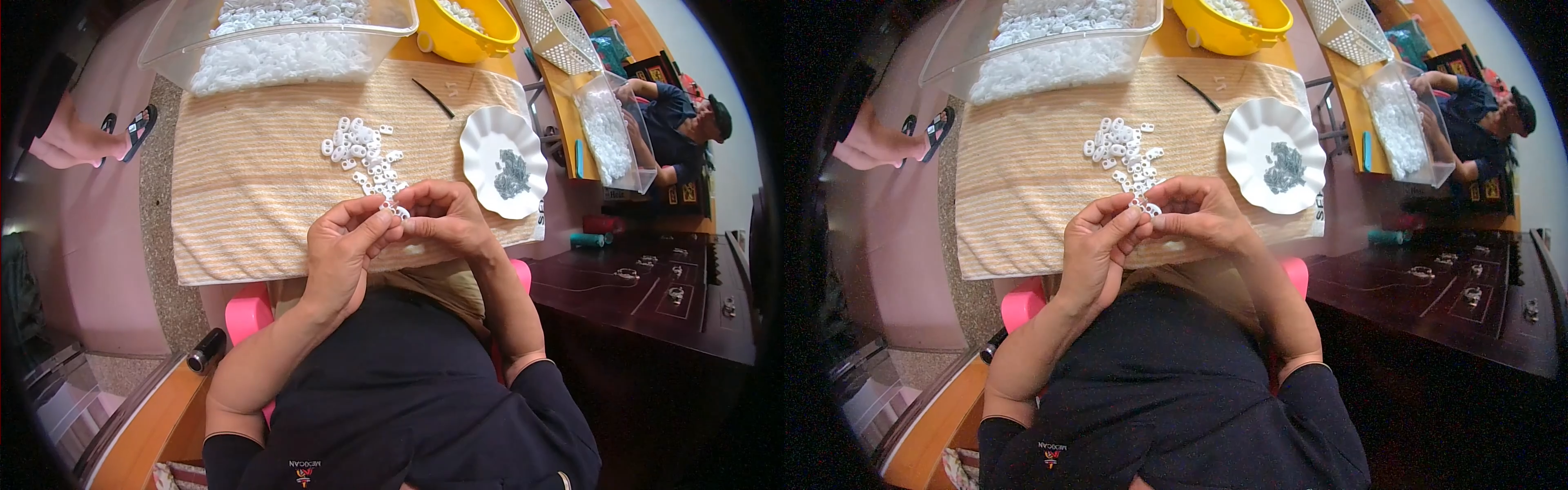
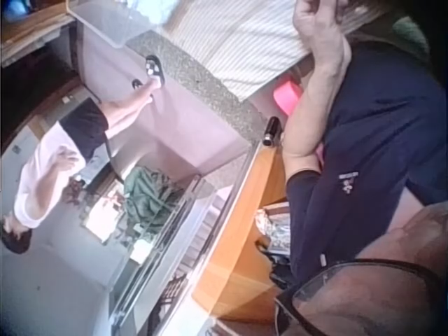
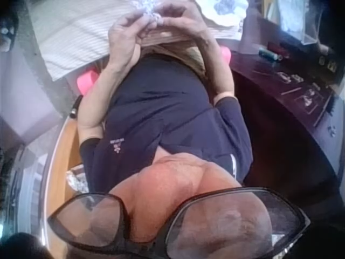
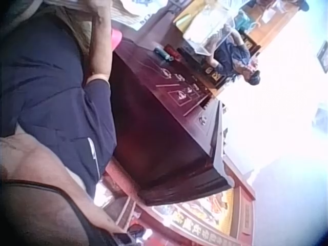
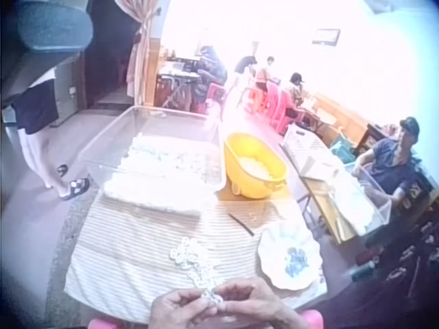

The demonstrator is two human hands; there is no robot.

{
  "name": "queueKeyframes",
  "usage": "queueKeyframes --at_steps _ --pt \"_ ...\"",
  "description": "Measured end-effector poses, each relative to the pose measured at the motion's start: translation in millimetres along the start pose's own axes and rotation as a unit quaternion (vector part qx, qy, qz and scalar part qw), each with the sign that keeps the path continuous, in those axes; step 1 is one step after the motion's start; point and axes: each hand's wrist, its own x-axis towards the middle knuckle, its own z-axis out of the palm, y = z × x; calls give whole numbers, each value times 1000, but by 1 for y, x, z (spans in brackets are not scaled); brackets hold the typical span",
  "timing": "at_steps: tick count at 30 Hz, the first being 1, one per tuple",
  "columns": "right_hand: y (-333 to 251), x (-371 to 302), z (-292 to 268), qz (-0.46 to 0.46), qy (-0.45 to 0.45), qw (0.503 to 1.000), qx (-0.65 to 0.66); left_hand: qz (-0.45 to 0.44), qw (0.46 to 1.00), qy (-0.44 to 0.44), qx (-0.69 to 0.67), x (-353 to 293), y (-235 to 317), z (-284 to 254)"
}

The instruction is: Assembling small white plastic components by hand on a workbench.

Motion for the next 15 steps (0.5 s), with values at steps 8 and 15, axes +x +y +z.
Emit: queueKeyframes --at_steps 8,15 --pt "-4 0 1 25 0 1000 15 -5 1000 -6 1 -1 1 1" --pt "-1 0 -6 -20 22 1000 10 -8 1000 -11 15 0 0 0"
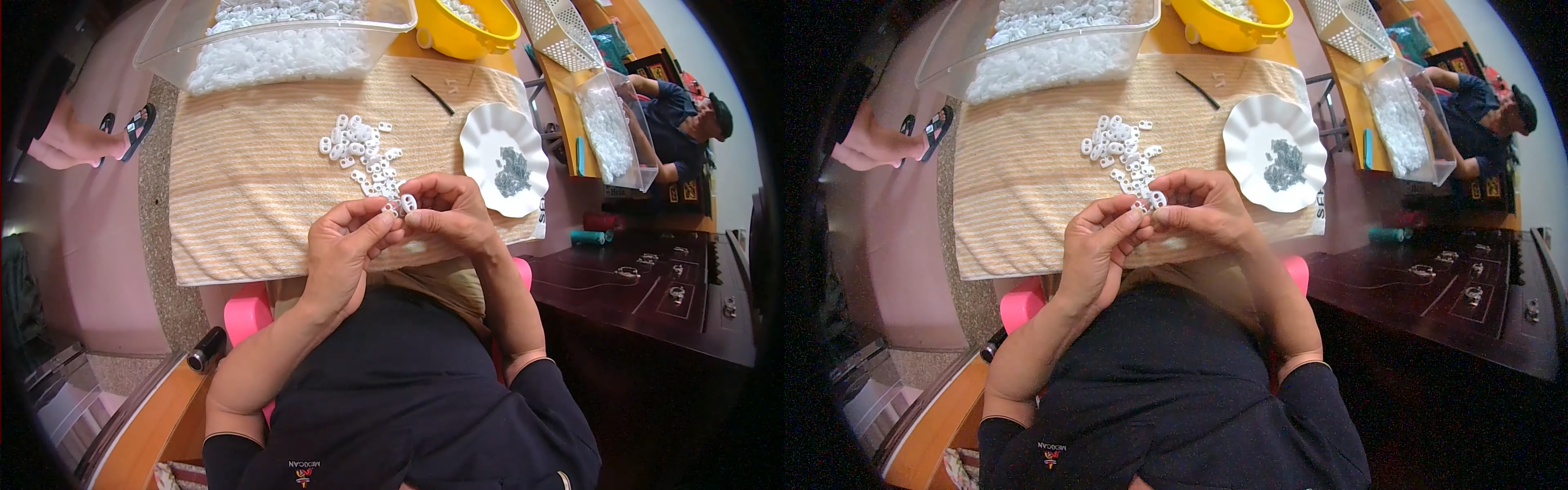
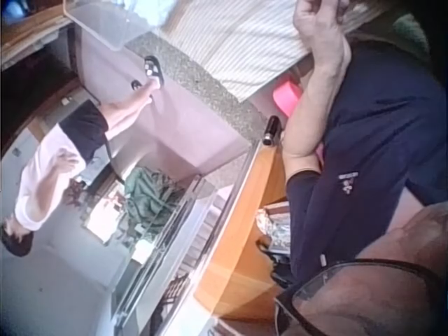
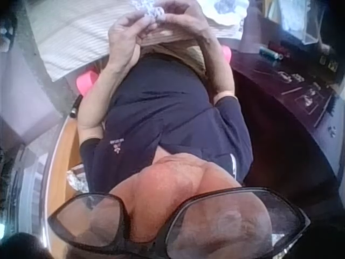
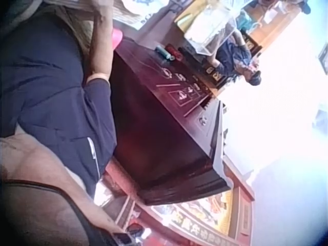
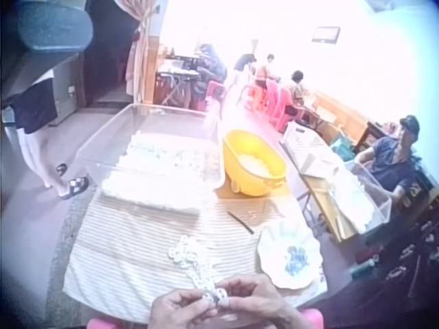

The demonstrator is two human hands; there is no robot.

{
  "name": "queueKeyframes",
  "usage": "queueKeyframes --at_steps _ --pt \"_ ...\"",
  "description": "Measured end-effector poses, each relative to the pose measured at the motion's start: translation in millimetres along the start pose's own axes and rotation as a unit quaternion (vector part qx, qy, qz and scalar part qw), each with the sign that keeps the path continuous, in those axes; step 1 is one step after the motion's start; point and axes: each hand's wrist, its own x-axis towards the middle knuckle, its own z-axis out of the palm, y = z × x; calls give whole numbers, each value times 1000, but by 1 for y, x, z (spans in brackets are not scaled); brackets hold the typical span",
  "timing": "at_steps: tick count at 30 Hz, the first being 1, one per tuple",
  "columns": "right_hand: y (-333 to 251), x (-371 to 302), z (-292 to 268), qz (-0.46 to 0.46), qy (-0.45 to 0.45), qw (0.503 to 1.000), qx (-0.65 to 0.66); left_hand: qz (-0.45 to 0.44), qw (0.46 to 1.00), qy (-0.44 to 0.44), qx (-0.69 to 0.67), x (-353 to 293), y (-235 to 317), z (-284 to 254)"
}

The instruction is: Assembling small white plastic components by hand on a workbench.

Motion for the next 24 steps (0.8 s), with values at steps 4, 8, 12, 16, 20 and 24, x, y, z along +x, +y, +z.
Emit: queueKeyframes --at_steps 4,8,12,16,20,24 --pt "2 0 0 -11 2 1000 -10 -3 1000 -4 19 0 0 -1" --pt "2 0 0 -17 -1 1000 -10 -9 1000 -4 28 1 0 -1" --pt "3 0 -1 -27 -8 1000 -14 -8 1000 -3 26 1 0 0" --pt "3 0 0 -22 0 1000 -14 -9 999 -5 31 0 1 -1" --pt "5 1 -2 -27 -9 999 -21 -11 999 -2 30 1 0 -1" --pt "5 1 -2 -19 -3 999 -39 -14 1000 0 22 1 0 -1"
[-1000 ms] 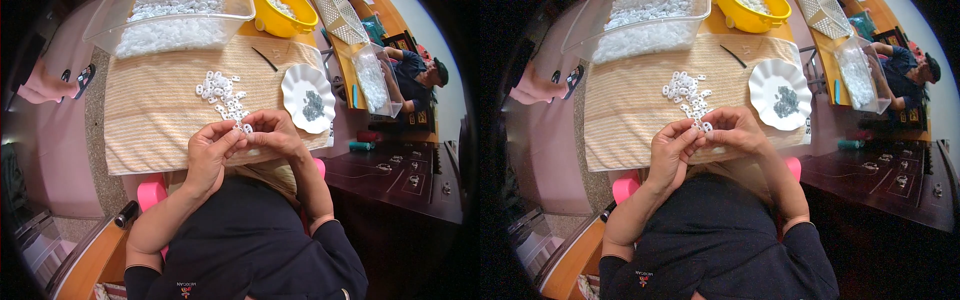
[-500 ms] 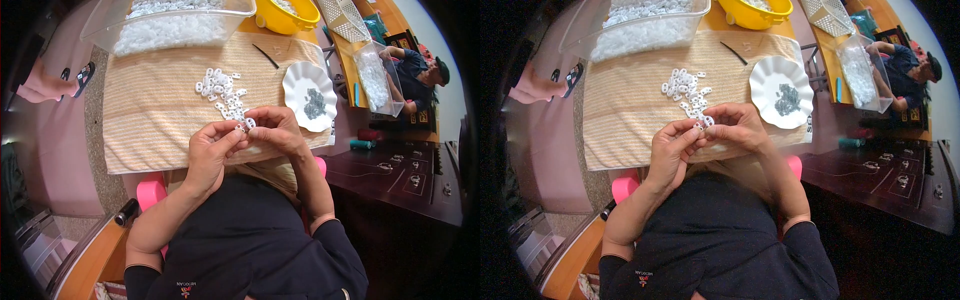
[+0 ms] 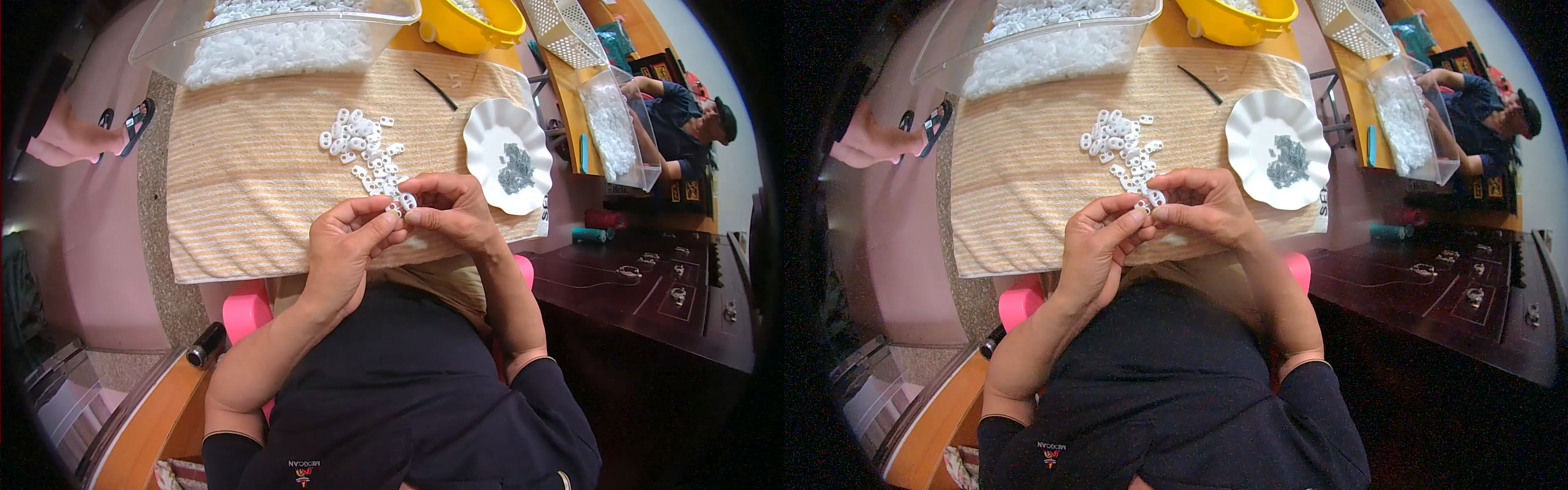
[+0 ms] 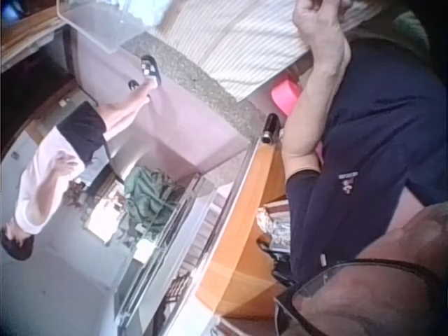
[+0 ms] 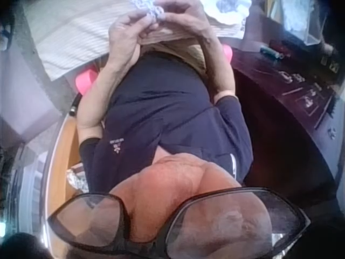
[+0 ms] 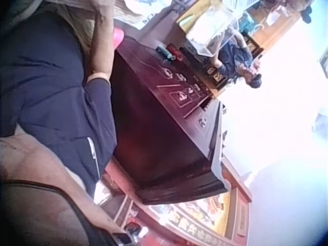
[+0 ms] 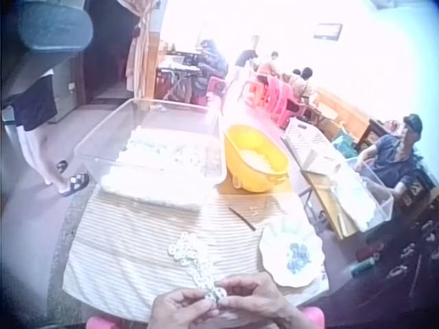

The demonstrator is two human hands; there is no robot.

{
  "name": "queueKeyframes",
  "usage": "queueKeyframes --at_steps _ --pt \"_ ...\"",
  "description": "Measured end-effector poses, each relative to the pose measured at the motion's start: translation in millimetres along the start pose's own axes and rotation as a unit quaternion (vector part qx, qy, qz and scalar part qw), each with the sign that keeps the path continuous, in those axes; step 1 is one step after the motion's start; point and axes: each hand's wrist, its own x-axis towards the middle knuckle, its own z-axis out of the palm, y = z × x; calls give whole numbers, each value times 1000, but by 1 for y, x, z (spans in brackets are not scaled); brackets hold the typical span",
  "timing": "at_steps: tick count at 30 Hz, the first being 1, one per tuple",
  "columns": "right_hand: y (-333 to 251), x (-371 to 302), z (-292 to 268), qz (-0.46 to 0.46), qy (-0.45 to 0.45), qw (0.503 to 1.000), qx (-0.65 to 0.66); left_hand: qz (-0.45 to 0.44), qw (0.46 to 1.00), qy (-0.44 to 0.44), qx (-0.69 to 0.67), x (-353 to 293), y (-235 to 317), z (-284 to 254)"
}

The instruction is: Assembling small white plastic components by hand on a workbench.

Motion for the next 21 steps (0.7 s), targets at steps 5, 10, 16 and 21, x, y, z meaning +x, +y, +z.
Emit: queueKeyframes --at_steps 5,10,16,21 --pt "-1 -1 -1 1 3 999 -35 -2 1000 0 2 0 -1 0" --pt "-2 -1 2 9 7 999 -31 -5 1000 -1 13 0 -1 0" --pt "0 -1 1 4 4 999 -40 -6 1000 1 19 -2 0 3" --pt "0 -2 1 8 1 999 -31 -8 1000 -4 22 0 -1 -1"
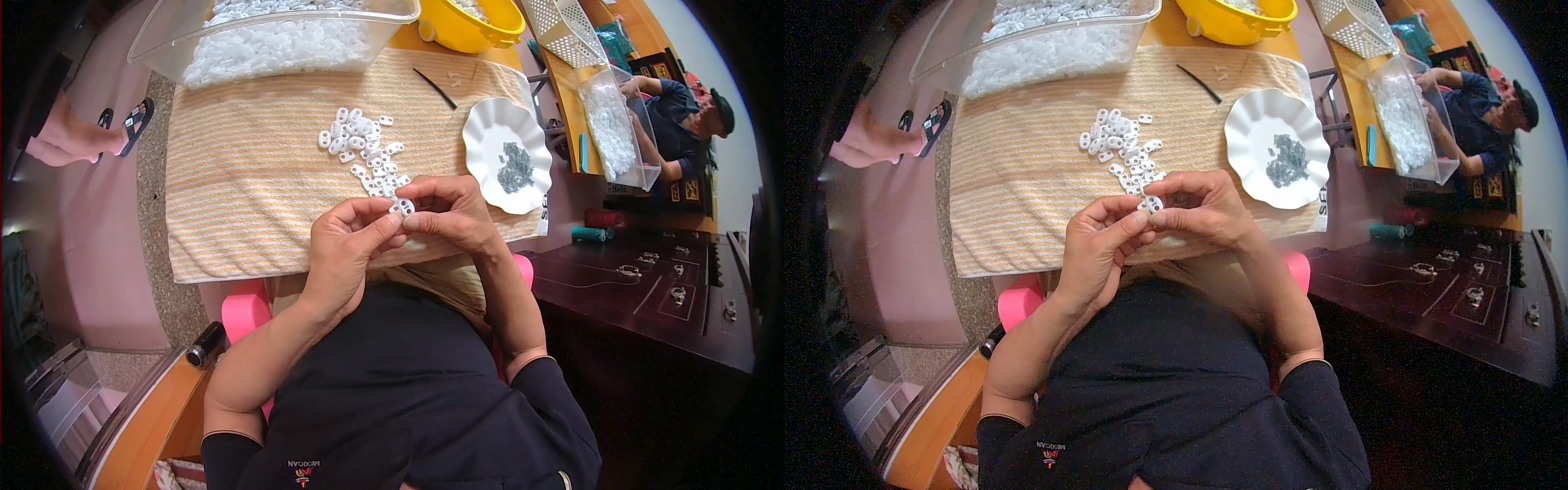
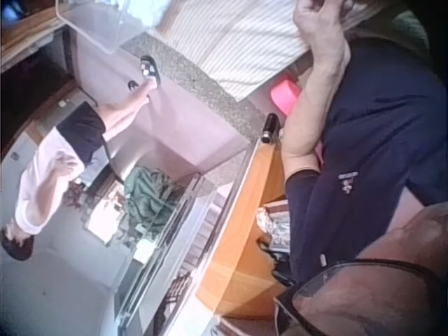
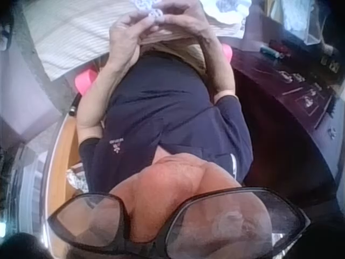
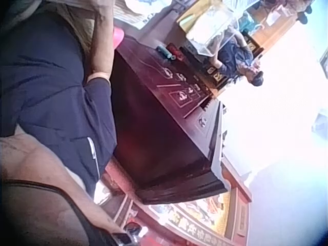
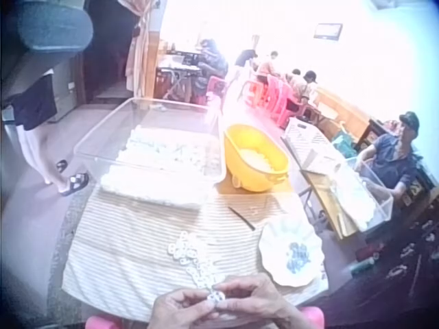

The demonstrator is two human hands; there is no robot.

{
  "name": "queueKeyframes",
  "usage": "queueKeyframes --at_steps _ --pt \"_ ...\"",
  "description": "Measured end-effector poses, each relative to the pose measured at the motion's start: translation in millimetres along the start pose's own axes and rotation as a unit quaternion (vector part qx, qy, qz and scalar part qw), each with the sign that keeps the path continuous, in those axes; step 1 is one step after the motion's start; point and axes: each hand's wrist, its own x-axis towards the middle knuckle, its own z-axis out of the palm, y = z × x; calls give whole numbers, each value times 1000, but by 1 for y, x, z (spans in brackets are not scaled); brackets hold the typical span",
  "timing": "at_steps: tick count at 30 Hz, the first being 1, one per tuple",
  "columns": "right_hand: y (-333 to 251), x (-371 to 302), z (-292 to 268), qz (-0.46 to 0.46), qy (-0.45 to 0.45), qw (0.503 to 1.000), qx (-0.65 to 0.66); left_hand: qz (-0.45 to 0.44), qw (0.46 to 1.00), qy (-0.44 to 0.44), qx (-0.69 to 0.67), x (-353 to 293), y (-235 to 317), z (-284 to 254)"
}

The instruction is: Assembling small white plastic components by hand on a workbench.

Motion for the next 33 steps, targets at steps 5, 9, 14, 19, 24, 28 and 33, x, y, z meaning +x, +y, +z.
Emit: queueKeyframes --at_steps 5,9,14,19,24,28,33 --pt "0 -1 -1 -2 -1 1000 -10 -7 1000 -3 1 0 0 1" --pt "-1 -1 -1 3 0 1000 -1 -16 1000 2 -3 0 1 1" --pt "1 -1 -2 -5 -6 1000 19 -19 1000 1 -8 0 2 1" --pt "1 -2 -2 0 -8 999 34 -28 1000 -2 -12 0 2 1" --pt "0 -2 0 2 -9 999 49 -32 999 -3 -14 0 2 1" --pt "-2 -2 -1 0 -14 999 37 -31 999 -4 -21 0 1 0" --pt "-1 -2 -1 -36 -31 999 25 -35 999 -2 -20 -1 0 1"
